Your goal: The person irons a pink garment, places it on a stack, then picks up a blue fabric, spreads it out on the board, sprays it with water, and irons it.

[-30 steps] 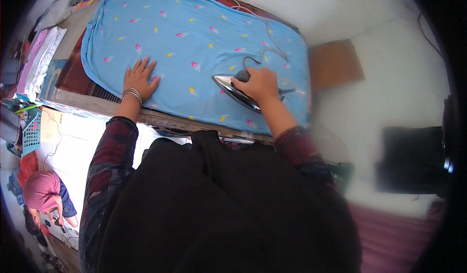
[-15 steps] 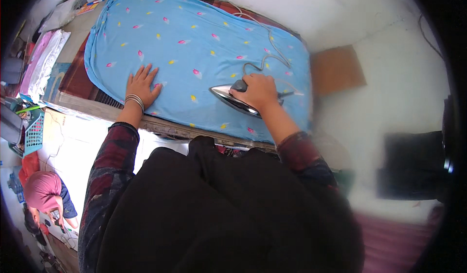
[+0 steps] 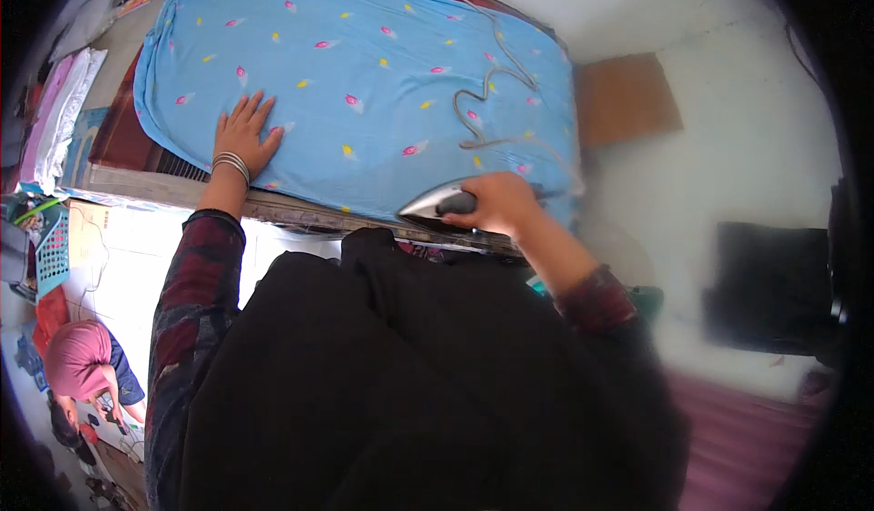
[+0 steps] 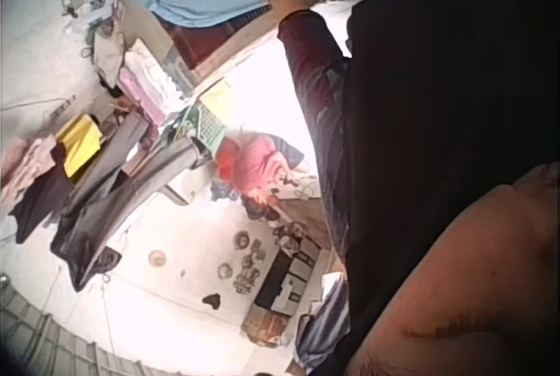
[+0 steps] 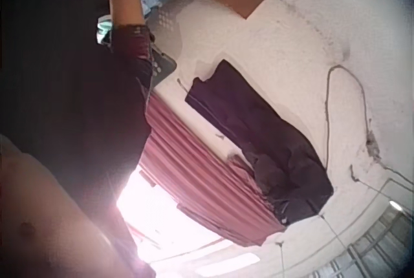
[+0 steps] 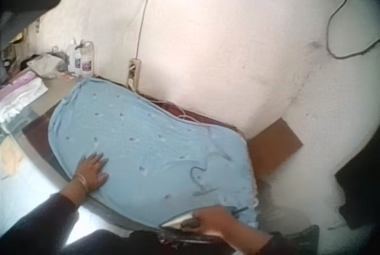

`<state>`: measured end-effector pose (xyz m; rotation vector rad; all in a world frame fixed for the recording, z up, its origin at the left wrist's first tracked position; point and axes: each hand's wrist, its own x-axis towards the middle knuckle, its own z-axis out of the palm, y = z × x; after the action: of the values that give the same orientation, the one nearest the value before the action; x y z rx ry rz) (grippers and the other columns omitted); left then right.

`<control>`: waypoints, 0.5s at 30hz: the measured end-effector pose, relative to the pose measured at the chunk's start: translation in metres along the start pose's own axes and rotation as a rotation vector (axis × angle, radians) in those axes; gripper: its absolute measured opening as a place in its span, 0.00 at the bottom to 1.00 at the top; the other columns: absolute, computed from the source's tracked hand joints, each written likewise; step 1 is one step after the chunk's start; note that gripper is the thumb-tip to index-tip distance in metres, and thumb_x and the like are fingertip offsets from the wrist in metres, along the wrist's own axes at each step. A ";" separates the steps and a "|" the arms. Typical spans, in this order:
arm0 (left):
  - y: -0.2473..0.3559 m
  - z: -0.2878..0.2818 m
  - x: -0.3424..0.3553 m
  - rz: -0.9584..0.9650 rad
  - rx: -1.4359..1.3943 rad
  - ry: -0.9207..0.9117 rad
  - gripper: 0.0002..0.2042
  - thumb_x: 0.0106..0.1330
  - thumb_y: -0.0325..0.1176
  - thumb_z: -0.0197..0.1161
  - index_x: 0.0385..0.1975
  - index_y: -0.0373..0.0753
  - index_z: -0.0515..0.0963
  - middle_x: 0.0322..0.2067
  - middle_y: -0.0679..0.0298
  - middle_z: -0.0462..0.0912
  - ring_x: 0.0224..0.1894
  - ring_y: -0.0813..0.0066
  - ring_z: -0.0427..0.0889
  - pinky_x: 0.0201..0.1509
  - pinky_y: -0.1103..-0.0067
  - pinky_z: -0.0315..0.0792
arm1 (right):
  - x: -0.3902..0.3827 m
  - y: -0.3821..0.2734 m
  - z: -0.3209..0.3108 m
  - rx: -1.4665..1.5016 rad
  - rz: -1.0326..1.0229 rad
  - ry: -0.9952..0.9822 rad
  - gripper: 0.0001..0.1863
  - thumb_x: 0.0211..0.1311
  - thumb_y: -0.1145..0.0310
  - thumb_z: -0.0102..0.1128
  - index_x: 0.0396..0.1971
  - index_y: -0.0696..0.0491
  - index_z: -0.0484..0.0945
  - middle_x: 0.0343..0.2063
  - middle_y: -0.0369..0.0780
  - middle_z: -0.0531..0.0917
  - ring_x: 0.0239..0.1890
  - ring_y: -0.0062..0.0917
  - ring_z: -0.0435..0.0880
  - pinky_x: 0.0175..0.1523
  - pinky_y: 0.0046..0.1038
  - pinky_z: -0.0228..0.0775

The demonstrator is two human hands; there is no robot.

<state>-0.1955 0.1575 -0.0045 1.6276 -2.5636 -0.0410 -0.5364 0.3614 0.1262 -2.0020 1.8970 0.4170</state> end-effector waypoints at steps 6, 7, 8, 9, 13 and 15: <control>0.007 -0.006 -0.001 -0.001 0.003 0.006 0.29 0.63 0.51 0.51 0.66 0.53 0.61 0.69 0.67 0.55 0.71 0.66 0.52 0.71 0.60 0.46 | -0.069 0.090 0.039 0.046 0.225 0.061 0.30 0.41 0.36 0.65 0.32 0.49 0.82 0.31 0.46 0.83 0.38 0.42 0.82 0.43 0.40 0.72; 0.007 -0.005 -0.002 -0.001 -0.004 0.002 0.29 0.63 0.51 0.51 0.66 0.53 0.61 0.69 0.67 0.55 0.71 0.66 0.52 0.71 0.60 0.46 | -0.069 0.093 0.038 0.042 0.228 0.055 0.30 0.41 0.36 0.65 0.32 0.49 0.82 0.31 0.46 0.83 0.38 0.42 0.82 0.43 0.40 0.72; 0.007 -0.002 -0.002 0.001 -0.006 0.020 0.29 0.63 0.49 0.52 0.65 0.53 0.61 0.69 0.67 0.55 0.71 0.65 0.52 0.71 0.58 0.46 | -0.068 0.090 0.034 0.038 0.272 0.019 0.30 0.40 0.37 0.66 0.32 0.50 0.82 0.32 0.46 0.83 0.38 0.42 0.82 0.44 0.40 0.73; 0.008 -0.002 -0.001 0.007 -0.006 0.042 0.29 0.63 0.48 0.52 0.65 0.52 0.61 0.69 0.66 0.55 0.71 0.64 0.52 0.70 0.56 0.47 | -0.066 0.088 0.031 0.036 0.318 -0.011 0.30 0.39 0.37 0.67 0.32 0.50 0.82 0.32 0.46 0.83 0.38 0.42 0.82 0.44 0.40 0.73; 0.011 -0.008 0.000 -0.022 0.029 -0.004 0.30 0.63 0.50 0.51 0.66 0.54 0.61 0.69 0.67 0.55 0.71 0.66 0.51 0.71 0.59 0.46 | -0.027 0.044 0.018 0.074 0.198 0.002 0.29 0.41 0.40 0.67 0.33 0.51 0.82 0.32 0.46 0.83 0.39 0.41 0.82 0.44 0.40 0.73; 0.011 -0.006 0.001 -0.024 0.039 -0.010 0.30 0.63 0.50 0.51 0.66 0.54 0.61 0.69 0.67 0.55 0.71 0.66 0.51 0.71 0.59 0.46 | -0.003 0.009 0.007 0.081 0.117 0.021 0.28 0.42 0.41 0.67 0.34 0.51 0.82 0.33 0.45 0.84 0.40 0.40 0.82 0.44 0.39 0.73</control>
<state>-0.2051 0.1614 0.0026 1.6751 -2.5681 -0.0015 -0.5459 0.3670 0.1212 -1.8568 2.0172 0.3448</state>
